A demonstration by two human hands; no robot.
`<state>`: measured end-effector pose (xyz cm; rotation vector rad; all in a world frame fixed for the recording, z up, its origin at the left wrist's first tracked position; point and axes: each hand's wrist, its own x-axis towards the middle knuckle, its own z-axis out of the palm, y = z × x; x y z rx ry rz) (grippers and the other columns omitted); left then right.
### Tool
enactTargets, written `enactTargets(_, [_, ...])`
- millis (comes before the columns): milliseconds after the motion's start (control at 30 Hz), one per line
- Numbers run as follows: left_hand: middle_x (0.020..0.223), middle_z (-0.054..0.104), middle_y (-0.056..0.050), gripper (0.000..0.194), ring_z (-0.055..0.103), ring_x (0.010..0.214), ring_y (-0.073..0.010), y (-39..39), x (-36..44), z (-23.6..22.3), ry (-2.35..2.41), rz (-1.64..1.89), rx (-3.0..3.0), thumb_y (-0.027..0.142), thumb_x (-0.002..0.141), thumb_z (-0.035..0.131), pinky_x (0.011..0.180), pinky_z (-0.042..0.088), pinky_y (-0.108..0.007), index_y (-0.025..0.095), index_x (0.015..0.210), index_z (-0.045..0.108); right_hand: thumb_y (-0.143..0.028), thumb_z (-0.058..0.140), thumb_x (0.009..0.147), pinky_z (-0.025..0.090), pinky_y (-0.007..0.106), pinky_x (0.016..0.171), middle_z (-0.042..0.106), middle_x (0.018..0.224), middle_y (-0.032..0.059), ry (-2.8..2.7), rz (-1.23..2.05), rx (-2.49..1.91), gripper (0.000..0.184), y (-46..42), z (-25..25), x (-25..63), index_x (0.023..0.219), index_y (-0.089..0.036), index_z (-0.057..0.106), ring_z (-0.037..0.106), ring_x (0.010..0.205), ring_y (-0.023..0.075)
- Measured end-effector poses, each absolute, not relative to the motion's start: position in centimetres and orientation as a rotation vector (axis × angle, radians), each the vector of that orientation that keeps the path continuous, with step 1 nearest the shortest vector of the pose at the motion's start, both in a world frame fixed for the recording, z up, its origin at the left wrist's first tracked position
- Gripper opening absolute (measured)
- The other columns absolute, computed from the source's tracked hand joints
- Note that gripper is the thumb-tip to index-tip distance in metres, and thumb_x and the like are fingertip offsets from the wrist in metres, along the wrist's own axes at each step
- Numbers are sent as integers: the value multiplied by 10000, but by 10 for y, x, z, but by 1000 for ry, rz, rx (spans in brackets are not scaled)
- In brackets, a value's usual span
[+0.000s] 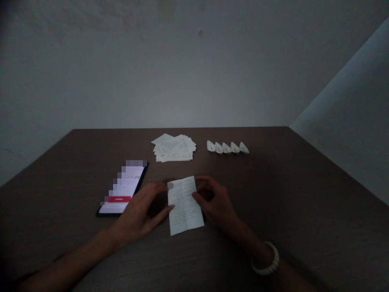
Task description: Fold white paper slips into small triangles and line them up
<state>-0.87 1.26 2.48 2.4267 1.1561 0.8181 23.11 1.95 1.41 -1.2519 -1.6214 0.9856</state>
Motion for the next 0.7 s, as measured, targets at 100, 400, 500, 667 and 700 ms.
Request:
enactTargets(100, [1017,605,-79,378,604,874,-208,14,-7,26,1300,849,2134,353,837,643,739,536,-382,183,1127,469,-254,658,795,514,266,579,678,791,7,-1557,1015,-1247,379,20,14,232,1153,-207,546,645,676,152])
enactTargets(400, [719,646,-8,131,601,648,-140,14,4,32,1114,835,1885,295,866,586,587,516,-286,175,834,626,-248,700,755,534,258,560,681,787,2,-1444,1088,-1197,379,19,14,225,1109,-215,570,661,664,146])
enactTargets(500, [713,649,-15,132,610,646,-143,15,3,29,1119,867,1832,289,860,585,577,525,-287,172,816,625,-249,724,729,546,262,561,683,797,3,-1436,1129,-1189,413,20,13,226,1113,-216,573,666,663,148])
enactTargets(667, [716,652,-24,137,615,643,-146,17,0,23,1158,923,1730,297,836,611,574,525,-282,162,828,631,-248,765,685,561,285,599,689,793,5,-1402,1188,-1181,485,22,9,231,1125,-205,563,669,658,152])
enactTargets(700, [716,653,-24,141,614,644,-147,18,-1,22,1166,920,1704,299,831,618,580,523,-281,158,831,635,-247,769,681,561,286,603,691,793,8,-1398,1185,-1183,478,22,8,231,1112,-200,569,671,663,155])
